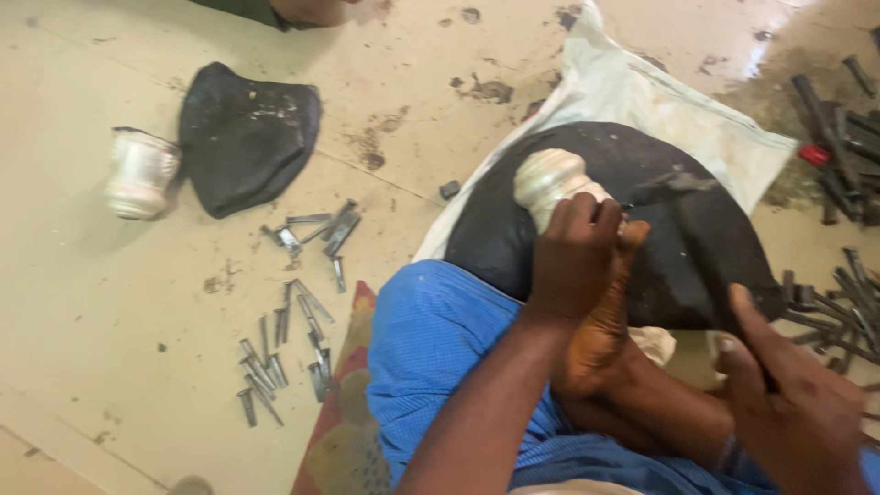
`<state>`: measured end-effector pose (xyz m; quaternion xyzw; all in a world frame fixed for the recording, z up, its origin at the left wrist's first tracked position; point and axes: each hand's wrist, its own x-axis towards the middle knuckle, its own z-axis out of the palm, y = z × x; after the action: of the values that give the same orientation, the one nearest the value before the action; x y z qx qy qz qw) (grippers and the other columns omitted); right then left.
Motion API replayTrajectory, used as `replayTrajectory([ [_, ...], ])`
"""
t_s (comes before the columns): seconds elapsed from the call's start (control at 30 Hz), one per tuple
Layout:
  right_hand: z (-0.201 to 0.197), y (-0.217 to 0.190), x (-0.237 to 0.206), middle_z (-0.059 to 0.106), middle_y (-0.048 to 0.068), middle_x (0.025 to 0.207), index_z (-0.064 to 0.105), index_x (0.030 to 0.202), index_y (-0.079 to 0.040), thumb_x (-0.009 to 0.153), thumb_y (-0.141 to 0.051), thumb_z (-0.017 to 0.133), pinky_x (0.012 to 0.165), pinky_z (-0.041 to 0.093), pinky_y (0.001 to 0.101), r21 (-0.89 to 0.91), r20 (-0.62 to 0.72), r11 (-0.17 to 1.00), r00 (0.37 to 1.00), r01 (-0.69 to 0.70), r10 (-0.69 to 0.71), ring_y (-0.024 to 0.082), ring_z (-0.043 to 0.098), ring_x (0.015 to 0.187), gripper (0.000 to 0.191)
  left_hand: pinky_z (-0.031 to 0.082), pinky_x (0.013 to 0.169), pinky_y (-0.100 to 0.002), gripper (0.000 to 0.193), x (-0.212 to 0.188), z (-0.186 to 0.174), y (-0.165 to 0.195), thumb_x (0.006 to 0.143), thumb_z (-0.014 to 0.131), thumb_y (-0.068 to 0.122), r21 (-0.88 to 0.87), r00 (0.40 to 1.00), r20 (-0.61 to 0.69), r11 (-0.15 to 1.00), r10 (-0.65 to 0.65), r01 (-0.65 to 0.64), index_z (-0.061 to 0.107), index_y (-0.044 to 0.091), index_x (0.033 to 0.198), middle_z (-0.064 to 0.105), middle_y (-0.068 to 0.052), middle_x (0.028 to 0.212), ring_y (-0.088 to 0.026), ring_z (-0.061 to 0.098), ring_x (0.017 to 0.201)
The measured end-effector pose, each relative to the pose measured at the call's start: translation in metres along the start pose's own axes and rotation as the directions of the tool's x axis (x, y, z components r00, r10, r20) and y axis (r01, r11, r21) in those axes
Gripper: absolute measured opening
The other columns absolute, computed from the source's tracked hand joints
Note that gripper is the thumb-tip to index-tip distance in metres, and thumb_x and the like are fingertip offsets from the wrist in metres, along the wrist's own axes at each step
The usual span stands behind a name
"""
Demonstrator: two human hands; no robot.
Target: The person sits on the floor and uses a hammer and chisel to shape a silver-colored metal object placed on a black anvil. They repeatedly strike the chisel to refine the object's surface and edges.
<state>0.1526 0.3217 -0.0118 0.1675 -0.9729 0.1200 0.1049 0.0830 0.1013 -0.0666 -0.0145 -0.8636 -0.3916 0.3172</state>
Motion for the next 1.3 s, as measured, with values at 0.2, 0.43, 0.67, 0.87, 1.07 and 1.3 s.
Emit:
replayTrajectory([
  [0.2, 0.050, 0.026, -0.025, 0.069, 0.021, 0.080, 0.050, 0.163, 0.000, 0.108, -0.007, 0.057, 0.051, 0.053, 0.0348, 0.427, 0.185, 0.813, 0.918, -0.396, 0.350, 0.023, 0.065, 0.056, 0.056, 0.055, 0.080, -0.043, 0.025, -0.004, -0.024, -0.004, 0.089, 0.075, 0.024, 0.020, 0.999, -0.034, 0.999, -0.029, 0.030, 0.063, 0.005, 0.100, 0.059, -0.013, 0.098, -0.033, 0.064, 0.094],
  [0.43, 0.103, 0.067, -0.040, 0.070, 0.025, 0.071, 0.047, 0.157, 0.000, 0.115, -0.004, 0.052, 0.036, 0.044, 0.0386, 0.715, 0.463, 0.375, 0.801, -0.590, 0.379, 0.023, 0.055, 0.043, 0.043, 0.056, 0.084, -0.046, 0.017, -0.003, -0.120, -0.157, 0.086, 0.067, 0.013, 0.181, 0.806, -0.381, 0.818, -0.454, 0.546, 0.071, 0.004, 0.099, 0.073, -0.017, 0.100, -0.036, 0.071, 0.091],
  [0.67, 0.103, 0.052, -0.015, 0.077, 0.009, 0.082, 0.057, 0.133, -0.001, 0.089, -0.021, 0.062, 0.079, 0.063, 0.0300, 0.330, 0.341, 0.930, 0.898, 0.161, -0.277, 0.011, 0.077, 0.068, 0.049, 0.057, 0.082, -0.045, 0.023, -0.031, -0.197, -0.223, 0.087, 0.072, 0.028, 0.429, 0.646, -0.052, 0.567, -0.762, 0.703, 0.076, 0.006, 0.092, 0.075, -0.017, 0.093, -0.035, 0.074, 0.089],
  [0.87, 0.107, 0.054, -0.018, 0.070, 0.023, 0.087, 0.047, 0.165, -0.005, 0.106, -0.007, 0.058, 0.051, 0.058, 0.0460, 0.328, 0.750, 0.511, 0.548, -0.794, 0.371, 0.028, 0.066, 0.057, 0.060, 0.055, 0.075, -0.047, 0.024, -0.051, -0.255, -0.231, 0.090, 0.063, 0.026, 0.840, 0.660, -0.269, 0.164, -0.701, 0.517, 0.074, 0.014, 0.108, 0.069, -0.010, 0.108, -0.034, 0.064, 0.104],
  [1.07, 0.089, 0.045, -0.021, 0.070, 0.018, 0.079, 0.055, 0.150, -0.014, 0.103, -0.015, 0.061, 0.054, 0.050, 0.0371, 0.236, 0.767, 0.324, 0.380, -0.916, 0.517, 0.023, 0.058, 0.057, 0.048, 0.056, 0.085, -0.050, 0.028, -0.074, -0.273, -0.233, 0.095, 0.060, 0.030, 0.932, 0.553, -0.098, 0.118, -0.827, 0.343, 0.078, 0.010, 0.105, 0.076, -0.012, 0.109, -0.035, 0.068, 0.111],
  [1.3, 0.064, 0.051, -0.017, 0.069, 0.009, 0.080, 0.048, 0.151, -0.013, 0.098, -0.018, 0.060, 0.046, 0.043, 0.0300, 0.332, 0.833, 0.030, 0.308, -0.943, 0.460, 0.015, 0.057, 0.054, 0.055, 0.057, 0.082, -0.055, 0.017, -0.049, -0.246, -0.206, 0.099, 0.060, 0.017, 0.428, 0.677, -0.145, 0.571, -0.722, 0.701, 0.060, 0.003, 0.109, 0.075, -0.020, 0.101, -0.043, 0.073, 0.094],
])
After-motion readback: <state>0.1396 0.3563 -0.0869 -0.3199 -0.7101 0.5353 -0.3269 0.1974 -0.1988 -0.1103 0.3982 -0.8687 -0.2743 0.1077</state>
